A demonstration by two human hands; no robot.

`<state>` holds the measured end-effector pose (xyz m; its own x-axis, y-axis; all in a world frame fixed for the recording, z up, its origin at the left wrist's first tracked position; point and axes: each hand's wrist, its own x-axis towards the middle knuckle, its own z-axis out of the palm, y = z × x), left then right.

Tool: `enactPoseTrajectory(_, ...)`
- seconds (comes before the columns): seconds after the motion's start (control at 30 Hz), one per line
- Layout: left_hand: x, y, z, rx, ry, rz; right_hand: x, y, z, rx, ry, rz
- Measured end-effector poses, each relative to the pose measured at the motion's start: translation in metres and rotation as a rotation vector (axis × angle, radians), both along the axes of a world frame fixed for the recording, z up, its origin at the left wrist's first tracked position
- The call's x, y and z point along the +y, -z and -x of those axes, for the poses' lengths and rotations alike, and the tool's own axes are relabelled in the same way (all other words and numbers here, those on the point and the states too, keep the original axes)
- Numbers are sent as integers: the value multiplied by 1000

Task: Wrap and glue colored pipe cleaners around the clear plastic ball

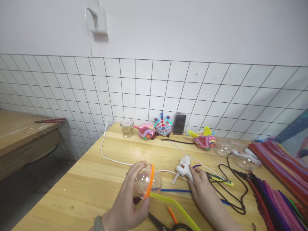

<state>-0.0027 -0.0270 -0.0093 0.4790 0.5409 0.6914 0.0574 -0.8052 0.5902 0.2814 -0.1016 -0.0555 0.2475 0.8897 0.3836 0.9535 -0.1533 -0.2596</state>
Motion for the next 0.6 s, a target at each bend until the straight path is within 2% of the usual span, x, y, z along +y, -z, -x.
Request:
enactPoseTrajectory(0.17,0,1,0,19,-10,-8,1,5,3,-96,1,-28)
enactPoseTrajectory(0.33,-1,4,-1,23,-2,-1,-6,-10,10,-175,9,-126)
enactPoseTrajectory(0.4,-3,4,-3,23,4,-2,-11,-21,20,-180,-127,-251)
enactPoseTrajectory(0.5,-6,3,-5,52,-10,-30,-23,-43,39,-122,-426,-426)
enactPoseTrajectory(0.6,-10,0,-9,102,0,-61,-35,-62,58,34,-552,-392)
